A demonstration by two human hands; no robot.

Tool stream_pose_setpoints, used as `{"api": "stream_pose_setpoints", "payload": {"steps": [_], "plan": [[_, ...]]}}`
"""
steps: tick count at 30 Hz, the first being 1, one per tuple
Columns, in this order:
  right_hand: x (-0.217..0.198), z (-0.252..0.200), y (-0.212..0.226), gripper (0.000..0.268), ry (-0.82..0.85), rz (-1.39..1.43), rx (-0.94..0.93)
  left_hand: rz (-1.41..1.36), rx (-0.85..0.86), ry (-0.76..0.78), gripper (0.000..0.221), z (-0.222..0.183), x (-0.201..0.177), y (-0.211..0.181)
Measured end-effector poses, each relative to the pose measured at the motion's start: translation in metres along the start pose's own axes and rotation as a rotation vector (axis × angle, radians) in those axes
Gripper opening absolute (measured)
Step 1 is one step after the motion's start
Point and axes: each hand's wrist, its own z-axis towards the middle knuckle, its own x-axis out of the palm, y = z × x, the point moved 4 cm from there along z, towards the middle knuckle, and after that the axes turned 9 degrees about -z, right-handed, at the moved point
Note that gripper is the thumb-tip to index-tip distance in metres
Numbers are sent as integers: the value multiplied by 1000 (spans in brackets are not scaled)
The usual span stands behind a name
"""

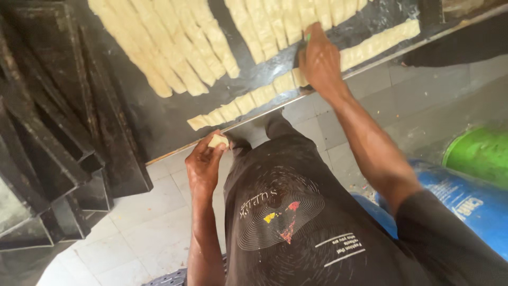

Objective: The person uses a green scraper to cut small portions from long strips of dough on a work surface, then rolls each piece between their palms to form small rounds and places them onto a large baking tray.

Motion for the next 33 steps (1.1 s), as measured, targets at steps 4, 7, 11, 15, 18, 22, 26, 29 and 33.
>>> {"api": "stream_pose_setpoints", "payload": {"steps": [4,7,11,15,18,22,26,29,33], "plan": [[-22,-11,-29,36,-2,-16,51,303,-96,-75,43,4,16,1],[-11,1,-47,38,5,-97,142,0,47,78,47,14,36,3],[-25,5,-71,36,36,18,90,275,-29,21,54,23,51,7],[-28,6,-96,38,43,-12,105,289,-59,23,55,31,68,9],[-38,7,-112,41,44,-3,94,346,17,45,55,38,74,6],[-71,0,-130,44,-19,-59,129,66,137,3,44,43,66,3],[-56,27,-141,44,-46,-58,36,389,144,-84,46,55,71,-5],[-88,8,-159,38,-63,-97,44,358,74,-110,49,46,78,-10],[-64,23,-180,36,-14,-158,68,344,128,-111,44,55,85,-23]]}}
